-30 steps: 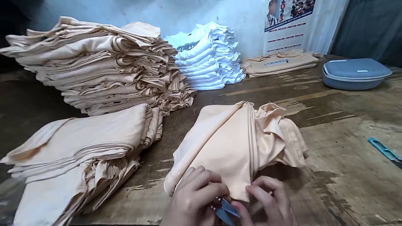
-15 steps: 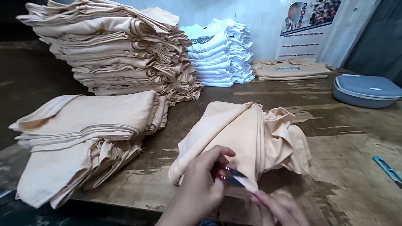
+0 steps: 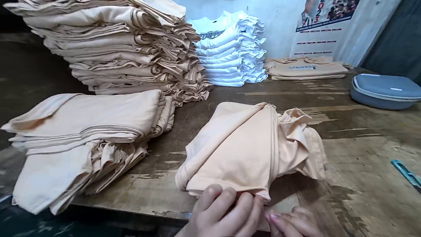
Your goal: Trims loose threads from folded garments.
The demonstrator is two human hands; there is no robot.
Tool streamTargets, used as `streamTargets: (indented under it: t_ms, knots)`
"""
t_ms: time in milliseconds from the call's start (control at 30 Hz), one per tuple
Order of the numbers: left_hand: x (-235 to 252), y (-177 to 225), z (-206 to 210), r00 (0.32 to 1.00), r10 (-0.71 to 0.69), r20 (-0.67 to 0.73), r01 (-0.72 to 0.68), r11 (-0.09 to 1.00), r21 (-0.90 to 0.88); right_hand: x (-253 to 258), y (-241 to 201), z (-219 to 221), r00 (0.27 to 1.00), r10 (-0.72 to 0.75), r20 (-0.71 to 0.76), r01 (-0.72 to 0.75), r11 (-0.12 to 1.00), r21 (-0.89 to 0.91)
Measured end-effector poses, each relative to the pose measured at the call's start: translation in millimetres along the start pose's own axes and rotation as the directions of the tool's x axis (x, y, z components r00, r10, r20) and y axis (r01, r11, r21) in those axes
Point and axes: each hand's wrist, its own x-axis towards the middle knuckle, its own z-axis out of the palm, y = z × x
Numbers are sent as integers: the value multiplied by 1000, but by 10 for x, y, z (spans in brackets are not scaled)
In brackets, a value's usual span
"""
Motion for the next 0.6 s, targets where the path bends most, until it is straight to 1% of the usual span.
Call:
streamTargets:
  t_ms: [67, 100, 167, 200, 233, 267, 333, 400, 433, 533, 600]
  knots:
    - [-2, -21, -40, 994, -109, -13, 109, 993, -41, 30, 12, -33, 997, 72, 12, -72, 997, 30]
    - [22, -29, -49, 982, -187, -2, 187, 980, -62, 52, 18, -38, 990, 140, 29, -141, 990, 27]
    - [90, -87, -37, 946, -312, 90, 320, 943, -95, 131, 53, 8, 961, 262, 83, -264, 965, 7]
    - [107, -140, -19, 933, -331, 145, 347, 932, -103, 167, 92, 74, 956, 278, 96, -282, 959, 30]
    - [109, -196, -2, 928, -329, 177, 352, 928, -121, 177, 131, 138, 957, 278, 88, -283, 958, 54]
    - [108, -251, -3, 930, -323, 174, 349, 925, -147, 172, 151, 174, 961, 266, 74, -272, 959, 80]
    - [123, -372, -83, 938, -326, 117, 343, 922, -179, 151, 133, 118, 976, 205, 70, -210, 974, 84]
    - [127, -489, -214, 935, -343, 90, 353, 923, -152, 95, 97, 10, 986, 150, 70, -154, 986, 66]
    - [119, -536, -259, 934, -347, 87, 356, 924, -136, 76, 87, -20, 986, 152, 76, -156, 986, 64]
    - [89, -596, -281, 937, -320, 142, 337, 934, -120, 86, 131, 24, 973, 198, 119, -205, 977, 51]
    - [94, -619, -255, 938, -287, 193, 318, 935, -156, 125, 204, 147, 981, 156, 119, -154, 988, -24]
